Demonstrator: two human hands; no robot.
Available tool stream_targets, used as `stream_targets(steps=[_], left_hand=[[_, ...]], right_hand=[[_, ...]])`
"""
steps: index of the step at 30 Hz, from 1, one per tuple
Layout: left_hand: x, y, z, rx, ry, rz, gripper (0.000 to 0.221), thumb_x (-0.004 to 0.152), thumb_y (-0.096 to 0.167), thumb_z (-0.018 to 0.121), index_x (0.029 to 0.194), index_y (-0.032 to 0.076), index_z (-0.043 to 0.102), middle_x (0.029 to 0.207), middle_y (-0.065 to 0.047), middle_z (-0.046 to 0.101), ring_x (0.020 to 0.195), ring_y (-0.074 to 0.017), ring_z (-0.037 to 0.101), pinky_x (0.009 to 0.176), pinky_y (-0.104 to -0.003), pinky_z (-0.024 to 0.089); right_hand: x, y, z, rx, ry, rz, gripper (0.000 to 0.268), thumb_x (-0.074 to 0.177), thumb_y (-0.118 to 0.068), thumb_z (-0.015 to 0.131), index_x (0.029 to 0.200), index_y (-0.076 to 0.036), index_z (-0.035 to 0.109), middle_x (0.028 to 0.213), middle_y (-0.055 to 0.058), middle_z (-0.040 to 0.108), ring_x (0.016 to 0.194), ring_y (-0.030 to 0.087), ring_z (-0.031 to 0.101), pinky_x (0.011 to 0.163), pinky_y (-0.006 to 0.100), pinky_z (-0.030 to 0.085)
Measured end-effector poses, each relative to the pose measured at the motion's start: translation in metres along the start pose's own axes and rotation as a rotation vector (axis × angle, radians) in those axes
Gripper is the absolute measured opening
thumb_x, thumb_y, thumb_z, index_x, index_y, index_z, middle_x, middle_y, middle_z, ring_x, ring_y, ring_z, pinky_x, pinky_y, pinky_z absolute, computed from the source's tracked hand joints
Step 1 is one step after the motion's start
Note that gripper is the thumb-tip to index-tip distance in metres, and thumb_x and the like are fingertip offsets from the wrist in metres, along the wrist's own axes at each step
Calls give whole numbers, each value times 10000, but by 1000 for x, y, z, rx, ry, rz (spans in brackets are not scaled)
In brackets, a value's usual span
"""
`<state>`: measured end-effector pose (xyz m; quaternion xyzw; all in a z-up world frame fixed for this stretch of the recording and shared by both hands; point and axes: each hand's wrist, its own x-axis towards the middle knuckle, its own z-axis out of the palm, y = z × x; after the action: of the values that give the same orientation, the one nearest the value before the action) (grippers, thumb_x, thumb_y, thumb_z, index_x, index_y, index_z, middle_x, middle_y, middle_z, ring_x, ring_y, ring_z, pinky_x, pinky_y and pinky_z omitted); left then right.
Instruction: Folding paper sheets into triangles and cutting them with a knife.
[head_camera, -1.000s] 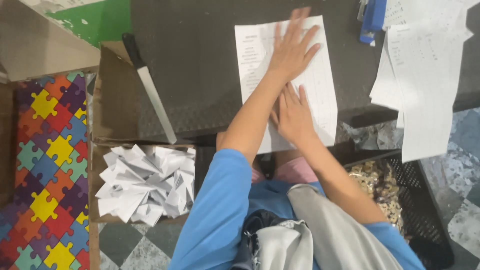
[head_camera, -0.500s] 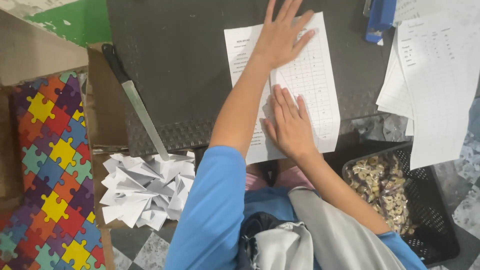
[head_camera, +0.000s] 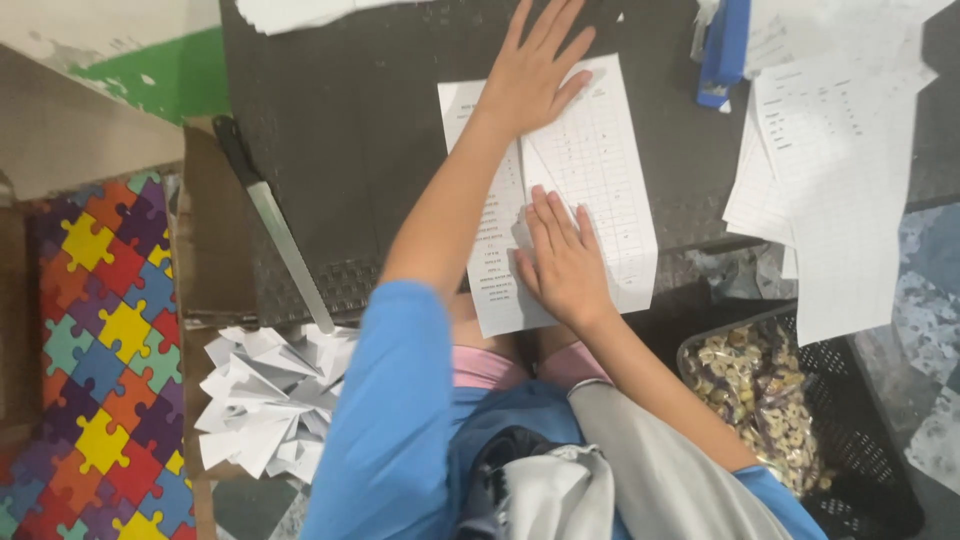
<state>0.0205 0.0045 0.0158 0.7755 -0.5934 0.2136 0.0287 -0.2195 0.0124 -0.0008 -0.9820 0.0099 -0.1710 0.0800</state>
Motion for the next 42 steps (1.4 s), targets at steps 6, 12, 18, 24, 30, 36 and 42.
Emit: stream_targets(steps=[6, 12, 18, 24, 30, 36, 42], left_hand=[[-68, 62, -58, -450, -123, -423, 497, 1043, 354, 208, 1497, 152, 220, 1564, -20, 67, 1463, -246, 123, 1135, -593, 122], [-93, 80, -70, -514, -334, -494, 491, 1027, 267, 181, 1498, 133, 210, 1559, -62, 189, 1432, -248, 152, 1122, -580, 49], [-90, 82, -78, -366, -535, -549, 550, 985, 373, 54, 1511, 217, 90, 1573, 24, 62, 1441, -168, 61, 1148, -520, 1], [-91, 80, -77, -477, -406, -547, 506, 1012, 331, 148, 1472, 141, 240, 1551, -78, 174, 1426, -246, 142, 1133, -561, 20], [-102, 88, -63, -369, -151, -545, 332, 995, 263, 309, 1196, 81, 501, 1343, -163, 436, 1340, -300, 340, 1105, -516, 218], [-108, 84, -29, -211, 9, -504, 289, 957, 335, 377, 1060, 95, 501, 1113, -116, 492, 1235, -296, 442, 1059, -548, 218], [-127, 70, -70, -127, 82, -460, 349, 952, 432, 294, 926, 150, 497, 735, -41, 507, 789, -226, 577, 843, -459, 332]], right_hand=[[-3, 0, -4, 44, 107, -17, 466, 959, -285, 429, 1295, 34, 479, 1434, 170, 409, 1339, 295, 387, 1097, 479, 272], [11, 25, -29, 262, -385, 71, 747, 869, -445, 539, 1437, -40, 272, 1523, 181, 216, 1412, 321, 182, 1124, 538, 126], [19, 49, -79, 133, 171, 269, 752, 950, -572, 54, 1532, -98, 94, 1573, 120, -23, 1438, 282, -66, 1180, 493, 27], [22, 83, -43, 20, -259, 279, 724, 927, -640, 242, 1490, -186, 248, 1508, 167, 269, 1366, 382, 272, 1075, 595, 222], [26, 89, -20, -86, -239, 300, 608, 980, -548, 243, 1491, -220, 268, 1533, 140, 234, 1404, 349, 197, 1106, 578, 139], [23, 92, -17, -48, -221, 301, 538, 1005, -491, 227, 1489, -259, 277, 1539, 119, 221, 1403, 344, 195, 1101, 578, 142], [22, 111, -4, -12, -174, 245, 563, 1016, -506, 212, 1494, -218, 283, 1531, 154, 227, 1402, 360, 185, 1086, 602, 115]])
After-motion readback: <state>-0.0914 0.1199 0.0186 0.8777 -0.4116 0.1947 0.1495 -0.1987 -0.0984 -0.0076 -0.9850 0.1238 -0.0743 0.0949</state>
